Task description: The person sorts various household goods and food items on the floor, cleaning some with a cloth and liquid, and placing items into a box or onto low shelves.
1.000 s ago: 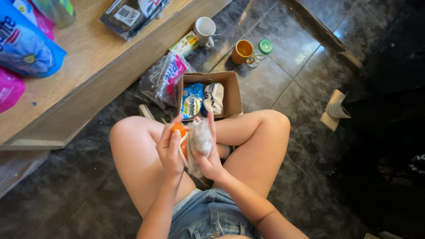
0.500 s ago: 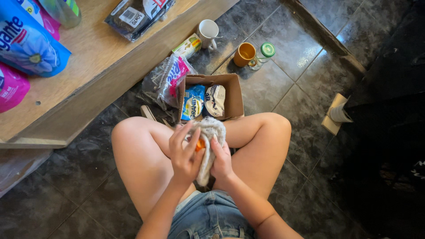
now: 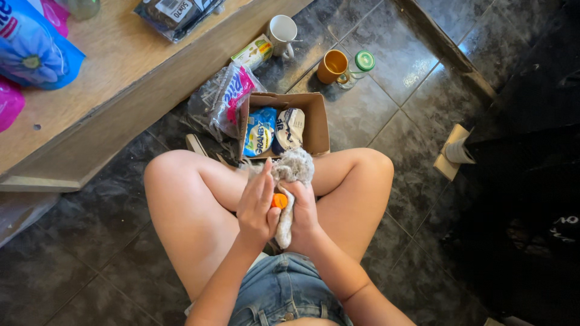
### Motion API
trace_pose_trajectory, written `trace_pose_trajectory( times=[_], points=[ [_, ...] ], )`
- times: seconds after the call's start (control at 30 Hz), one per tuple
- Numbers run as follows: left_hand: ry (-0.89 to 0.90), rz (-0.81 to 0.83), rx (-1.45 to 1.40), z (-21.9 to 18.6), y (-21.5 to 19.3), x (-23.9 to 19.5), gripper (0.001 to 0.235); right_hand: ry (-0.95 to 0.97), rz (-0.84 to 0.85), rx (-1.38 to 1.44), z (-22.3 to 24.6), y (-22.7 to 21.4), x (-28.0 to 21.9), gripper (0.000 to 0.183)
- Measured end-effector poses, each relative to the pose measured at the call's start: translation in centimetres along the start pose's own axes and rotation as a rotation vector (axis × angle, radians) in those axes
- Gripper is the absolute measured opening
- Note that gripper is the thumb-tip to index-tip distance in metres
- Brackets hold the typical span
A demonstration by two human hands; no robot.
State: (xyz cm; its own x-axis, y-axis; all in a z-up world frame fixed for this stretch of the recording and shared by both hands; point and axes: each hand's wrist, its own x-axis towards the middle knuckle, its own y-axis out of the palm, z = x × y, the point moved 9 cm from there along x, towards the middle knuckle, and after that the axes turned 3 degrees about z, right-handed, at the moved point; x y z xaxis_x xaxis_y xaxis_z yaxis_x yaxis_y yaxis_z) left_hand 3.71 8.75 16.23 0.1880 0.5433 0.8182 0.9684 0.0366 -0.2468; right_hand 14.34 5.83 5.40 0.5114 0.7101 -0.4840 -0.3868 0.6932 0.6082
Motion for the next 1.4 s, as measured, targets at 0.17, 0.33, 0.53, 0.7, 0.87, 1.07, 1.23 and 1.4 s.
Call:
trace_pose_trajectory(
  times=[0.17, 0.33, 0.53, 0.7, 0.87, 1.07, 1.23, 1.4],
  points=[
    [-0.208, 0.004, -0.248, 2.1, -0.3, 0.3, 0.062, -0.125, 0.095, -0.154, 1.2, 2.5, -1.3, 0.029],
    [-0.465, -0.012, -0.614, 4.9, -0.2, 0.4, 0.074, -0.221, 0.386, -0.5, -1.6, 0.7, -1.5, 0.038],
    [-0.713, -0.345, -1.003, 9.7, -0.7, -0.3, 0.045, -0.252, 0.489, -0.702, -4.4, -0.2, -0.5, 0.037],
    [-0.773, -0.056, -1.064, 8.2, 1.2, 2.3, 0.056, 0.009, 0.326, -0.406, -8.0, -3.8, 0.8, 0.038],
    [-0.648, 0.413, -0.427, 7.2, 3.9, 1.0, 0.048, -0.152, 0.296, -0.374, -4.2, -3.2, 4.4, 0.039],
    [-0.584, 0.392, -0.152, 10.8, 7.9, 0.5, 0.032, -0.403, 0.335, -0.652, 1.6, -1.5, 8.6, 0.031],
    [-0.77, 0.346, -0.284, 19.5, 14.9, 2.1, 0.046, -0.471, 0.339, -0.715, 5.4, -1.9, 16.5, 0.011],
    [-0.799, 0.371, -0.066, 24.4, 21.7, 8.9, 0.046, -0.305, 0.272, -0.776, 7.2, -2.7, 23.5, 0.027]
  ],
)
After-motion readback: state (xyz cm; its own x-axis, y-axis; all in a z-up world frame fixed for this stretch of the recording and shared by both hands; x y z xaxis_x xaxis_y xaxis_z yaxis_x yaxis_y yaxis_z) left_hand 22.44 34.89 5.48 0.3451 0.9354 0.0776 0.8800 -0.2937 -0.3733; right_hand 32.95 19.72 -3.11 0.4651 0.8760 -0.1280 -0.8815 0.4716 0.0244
